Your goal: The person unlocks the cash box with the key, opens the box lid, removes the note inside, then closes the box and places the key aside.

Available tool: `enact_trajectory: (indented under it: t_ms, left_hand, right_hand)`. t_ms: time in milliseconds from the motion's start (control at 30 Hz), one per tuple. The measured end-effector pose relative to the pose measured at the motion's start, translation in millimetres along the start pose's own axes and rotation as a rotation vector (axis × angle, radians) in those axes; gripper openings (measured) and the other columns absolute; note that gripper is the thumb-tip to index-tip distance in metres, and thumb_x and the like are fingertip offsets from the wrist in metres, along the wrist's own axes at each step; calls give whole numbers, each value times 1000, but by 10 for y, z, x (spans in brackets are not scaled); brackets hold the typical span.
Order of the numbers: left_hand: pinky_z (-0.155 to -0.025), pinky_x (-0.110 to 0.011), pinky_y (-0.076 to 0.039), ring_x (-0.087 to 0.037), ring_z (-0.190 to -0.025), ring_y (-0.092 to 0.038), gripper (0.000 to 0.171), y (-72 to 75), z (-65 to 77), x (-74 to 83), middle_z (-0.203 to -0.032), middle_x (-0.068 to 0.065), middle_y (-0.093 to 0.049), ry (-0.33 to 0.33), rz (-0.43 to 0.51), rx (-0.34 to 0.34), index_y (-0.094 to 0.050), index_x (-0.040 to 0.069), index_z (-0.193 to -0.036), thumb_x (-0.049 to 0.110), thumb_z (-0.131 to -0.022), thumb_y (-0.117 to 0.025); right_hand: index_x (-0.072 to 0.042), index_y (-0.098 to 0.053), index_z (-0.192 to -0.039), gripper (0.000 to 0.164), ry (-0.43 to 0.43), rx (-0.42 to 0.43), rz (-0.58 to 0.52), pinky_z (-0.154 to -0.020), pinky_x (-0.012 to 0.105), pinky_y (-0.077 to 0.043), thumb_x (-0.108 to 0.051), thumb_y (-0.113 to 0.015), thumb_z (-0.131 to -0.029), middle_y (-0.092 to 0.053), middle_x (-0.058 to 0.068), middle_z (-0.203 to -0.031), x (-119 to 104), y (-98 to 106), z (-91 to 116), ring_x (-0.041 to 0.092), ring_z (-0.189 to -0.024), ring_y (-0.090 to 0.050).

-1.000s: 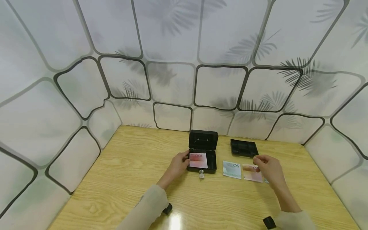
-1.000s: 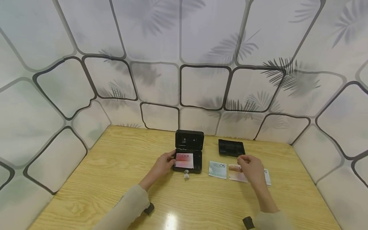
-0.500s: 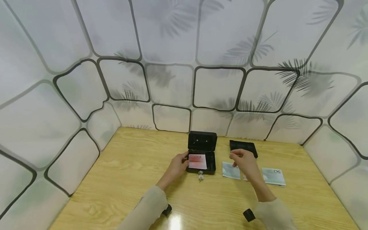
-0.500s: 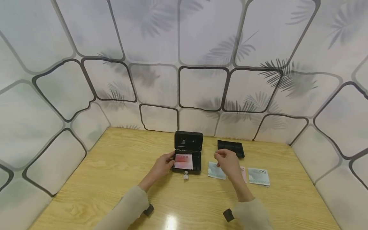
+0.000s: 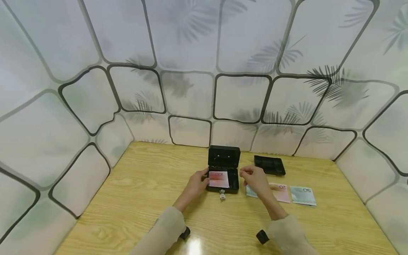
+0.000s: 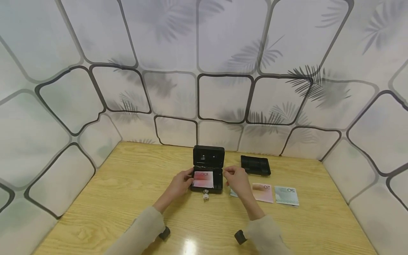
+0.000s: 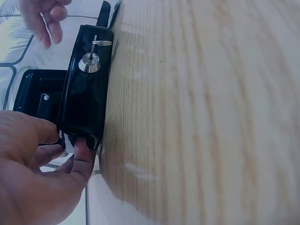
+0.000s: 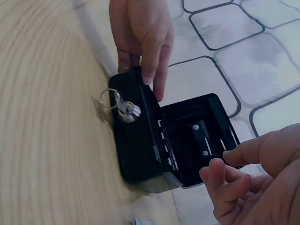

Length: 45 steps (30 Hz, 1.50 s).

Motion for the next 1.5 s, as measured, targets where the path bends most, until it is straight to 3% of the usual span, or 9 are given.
enact_trajectory:
  t_ms: [133, 400, 833, 967, 1067, 1167, 1267, 1400, 1500]
  left_hand:
    - [-92, -45, -51, -30, -113, -57, 49, -6, -7, -7, -134, -31, -58, -5, -5, 3, -49, -7, -149, 2, -102, -60]
    - [-91, -44, -51, -31, -114, -57, 49, -3, -10, 7, -136, -31, -57, -4, 3, 3, -49, -7, -149, 2, -102, -59]
    - [-99, -50, -50, -37, -122, -58, 49, -3, 4, 19, -134, -32, -57, -10, 10, 0, -49, -9, -148, 0, -101, -59]
    - [-99, -49, -50, -36, -121, -58, 48, 0, 6, 16, -134, -32, -57, -7, 10, 1, -49, -9, -148, 0, -101, -58]
    - [-99, -49, -49, -35, -122, -57, 48, 3, 5, 15, -135, -32, -57, -6, 11, -2, -48, -9, -148, 0, -102, -58]
    - [-99, -50, -49, -36, -123, -57, 48, 4, 4, 12, -135, -32, -57, -11, 12, -5, -48, -9, -148, 0, -102, -58]
    - [-100, -51, -49, -37, -123, -57, 48, 3, 5, 8, -134, -32, -57, -16, 15, -5, -48, -10, -148, 0, -102, -58]
    - [-101, -51, -49, -38, -123, -57, 48, 2, 4, 4, -134, -32, -57, -19, 14, -7, -48, -10, -148, 0, -102, -58]
    - [-101, -51, -49, -37, -123, -57, 48, 6, 5, 6, -134, -32, -57, -15, 16, -7, -48, -10, -148, 0, -102, -58]
  right_hand:
    - [11, -70, -115, 23, 7, -33, 29, -60, 27, -49, -4, -65, -98, -73, 23, -94, -14, -120, 12, 33, -61, -66]
    - [11, -70, -114, 23, -6, -83, 74, -50, 27, -46, -5, -67, -98, -73, 19, -90, -15, -285, -4, 23, -52, -61]
    - [11, -70, -119, 28, -24, -159, 183, -55, 30, -51, -8, -67, -98, -73, 14, -95, -68, -417, 28, 22, -49, -58]
    - [8, -73, -107, 19, -11, -189, 220, -55, 29, -49, -7, -68, -97, -68, 10, -76, -100, -448, 20, 17, -45, -53]
    - [3, -74, -90, 11, 5, -216, 236, -51, 28, -45, -5, -69, -95, -56, 5, -57, -118, -477, 13, 13, -41, -49]
    - [2, -72, -84, 11, 7, -230, 233, -49, 26, -42, -4, -70, -94, -53, 3, -53, -126, -503, 7, 14, -41, -50]
    - [7, -72, -96, 10, -10, -224, 217, -46, 25, -44, -3, -71, -93, -60, 3, -60, -131, -524, -1, 15, -43, -54]
    - [13, -67, -117, 29, -61, -215, 181, -45, 25, -44, -3, -70, -94, -64, 9, -65, -131, -541, -12, 15, -44, -54]
    - [17, -64, -123, 34, -91, -214, 141, -44, 24, -42, -2, -68, -95, -63, 14, -63, -121, -546, -20, 13, -42, -50]
Point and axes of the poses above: each hand's wrist, its own z-axis away from the middle knuckle, its own y-axis out of the back of the hand, x = y × z, the point moved 3 cm from there along -z, towards the middle knuckle
